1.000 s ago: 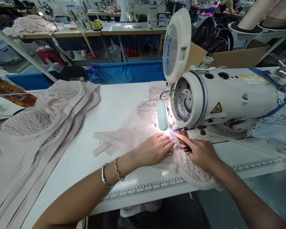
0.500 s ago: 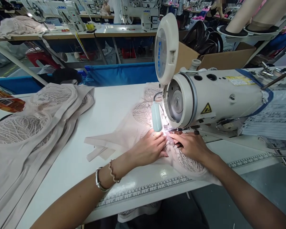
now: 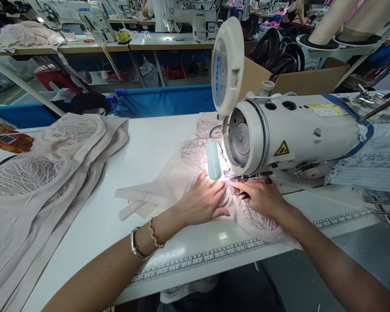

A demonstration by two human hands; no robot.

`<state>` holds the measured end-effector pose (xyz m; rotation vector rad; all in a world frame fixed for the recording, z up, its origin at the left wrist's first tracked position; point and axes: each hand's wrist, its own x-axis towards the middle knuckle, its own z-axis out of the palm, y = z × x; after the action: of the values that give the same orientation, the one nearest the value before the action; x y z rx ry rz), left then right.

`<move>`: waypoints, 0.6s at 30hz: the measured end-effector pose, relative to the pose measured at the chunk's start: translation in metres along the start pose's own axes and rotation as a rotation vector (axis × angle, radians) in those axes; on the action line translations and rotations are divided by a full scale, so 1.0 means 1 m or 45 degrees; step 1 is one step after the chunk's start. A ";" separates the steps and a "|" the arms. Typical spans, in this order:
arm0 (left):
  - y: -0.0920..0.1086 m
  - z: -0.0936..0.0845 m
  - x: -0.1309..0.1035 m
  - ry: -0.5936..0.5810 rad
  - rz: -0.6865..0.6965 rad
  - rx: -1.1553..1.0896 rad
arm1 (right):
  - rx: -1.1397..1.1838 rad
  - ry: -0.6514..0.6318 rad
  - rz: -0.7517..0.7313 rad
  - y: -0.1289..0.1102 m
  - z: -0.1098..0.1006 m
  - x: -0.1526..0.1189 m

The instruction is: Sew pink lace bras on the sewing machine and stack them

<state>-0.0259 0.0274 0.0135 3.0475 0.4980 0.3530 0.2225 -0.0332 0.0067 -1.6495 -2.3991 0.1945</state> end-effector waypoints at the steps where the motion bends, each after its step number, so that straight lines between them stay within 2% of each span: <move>1: 0.000 -0.001 0.000 -0.003 -0.011 -0.002 | 0.024 -0.003 -0.007 0.002 0.002 0.000; 8: 0.000 -0.004 0.001 -0.025 -0.070 -0.045 | 0.102 0.016 -0.083 0.012 0.008 0.002; 12: -0.003 -0.003 0.001 -0.012 -0.044 -0.107 | 0.111 0.018 -0.082 0.017 0.011 0.005; 18: -0.002 -0.002 0.003 0.029 -0.062 -0.099 | -0.093 0.023 0.031 0.010 -0.006 -0.010</move>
<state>-0.0243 0.0303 0.0159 2.9543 0.5457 0.3958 0.2369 -0.0394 0.0094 -1.7052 -2.4002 0.0966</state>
